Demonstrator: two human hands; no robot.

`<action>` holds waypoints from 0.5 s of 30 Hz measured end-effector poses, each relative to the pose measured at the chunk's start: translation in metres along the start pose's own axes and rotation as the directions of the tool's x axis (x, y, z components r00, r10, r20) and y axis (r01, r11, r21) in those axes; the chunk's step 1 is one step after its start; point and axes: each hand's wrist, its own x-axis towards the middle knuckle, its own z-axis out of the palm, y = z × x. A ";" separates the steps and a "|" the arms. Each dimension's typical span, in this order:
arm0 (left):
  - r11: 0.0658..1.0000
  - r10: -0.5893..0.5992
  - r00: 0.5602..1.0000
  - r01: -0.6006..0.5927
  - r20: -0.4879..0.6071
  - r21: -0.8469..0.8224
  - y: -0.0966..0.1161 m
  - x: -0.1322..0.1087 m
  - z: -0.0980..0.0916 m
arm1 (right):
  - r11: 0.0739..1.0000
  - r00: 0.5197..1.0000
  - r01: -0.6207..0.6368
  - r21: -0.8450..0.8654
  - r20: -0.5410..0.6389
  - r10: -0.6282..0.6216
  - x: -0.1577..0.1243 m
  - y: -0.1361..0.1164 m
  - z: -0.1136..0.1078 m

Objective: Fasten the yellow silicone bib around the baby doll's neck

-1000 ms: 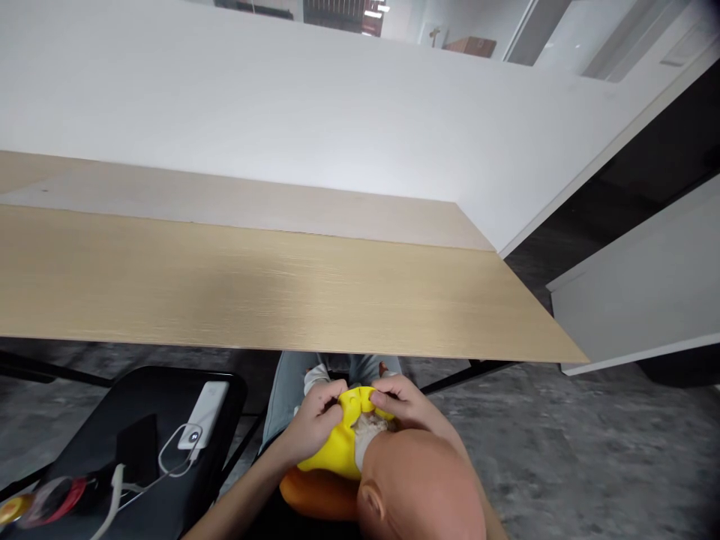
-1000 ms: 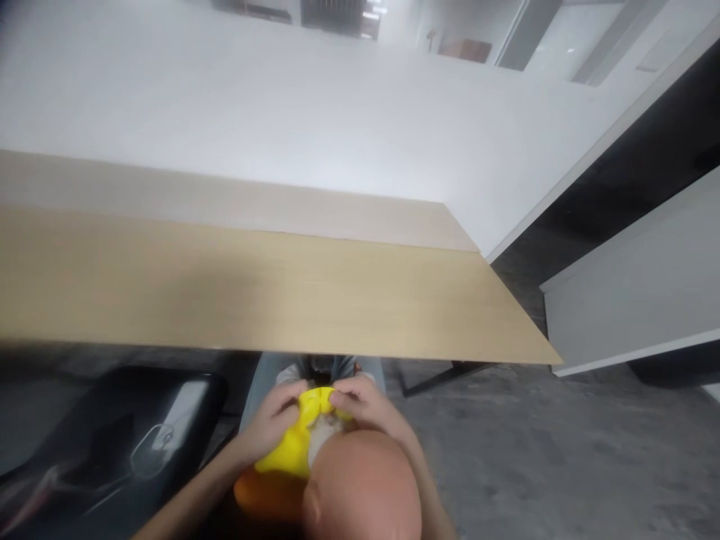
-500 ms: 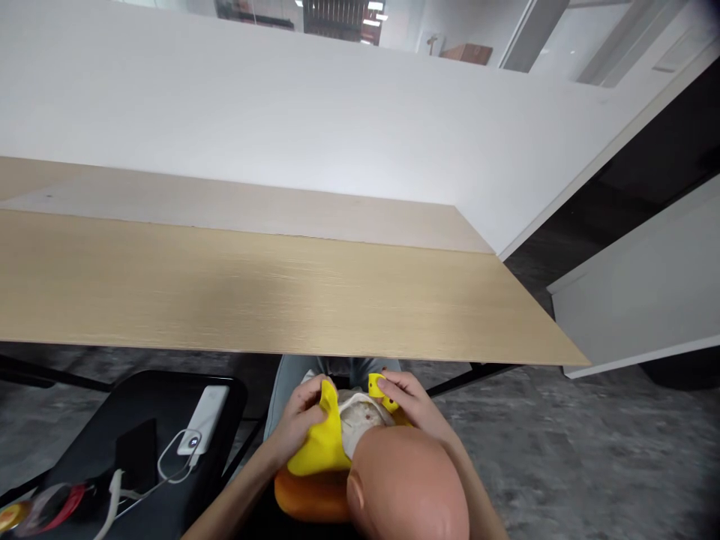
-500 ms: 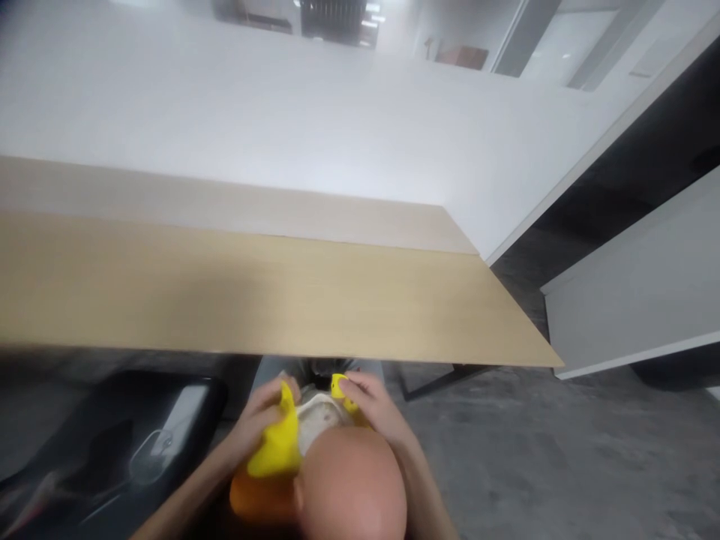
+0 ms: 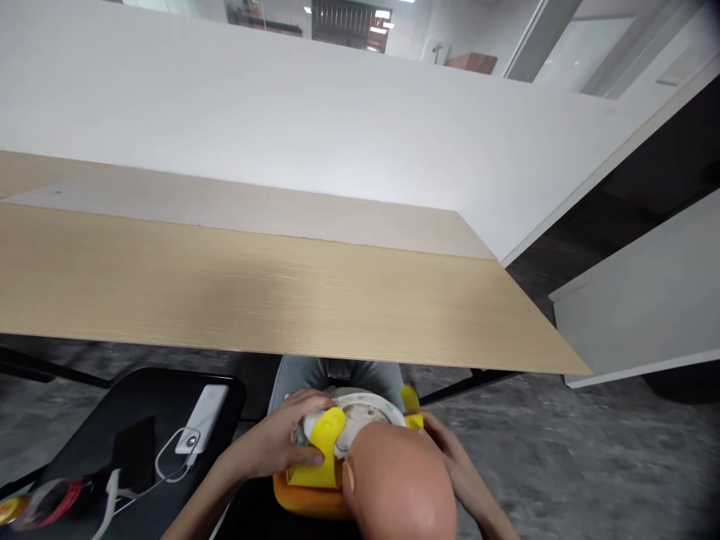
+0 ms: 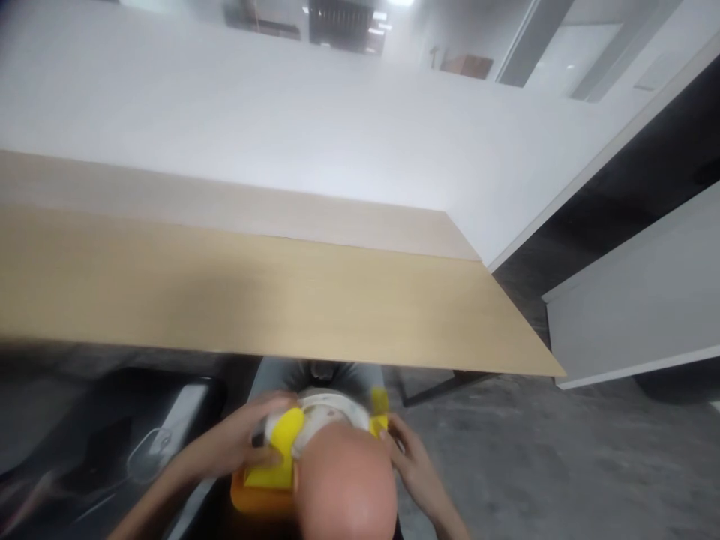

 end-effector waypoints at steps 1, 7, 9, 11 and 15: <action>1.000 0.004 1.000 -0.004 -0.012 0.006 -0.001 0.001 0.001 | 0.999 0.999 -0.023 0.033 0.025 0.022 -0.007 0.004 -0.002; 0.997 -0.026 0.983 0.039 -0.181 0.069 -0.009 0.012 0.014 | 0.992 0.992 -0.085 0.098 0.102 0.075 -0.023 -0.002 0.006; 0.997 0.001 0.975 0.015 -0.220 0.074 -0.010 0.015 0.018 | 0.994 0.998 -0.047 0.099 0.033 0.044 -0.016 -0.003 0.014; 0.998 0.030 0.966 -0.016 -0.258 0.055 -0.009 0.017 0.019 | 0.996 0.996 0.015 0.093 -0.090 -0.007 -0.006 0.001 0.020; 0.999 0.013 0.954 -0.025 -0.298 -0.037 -0.005 0.022 0.010 | 0.987 0.947 0.153 0.047 -0.291 -0.133 0.018 0.011 0.025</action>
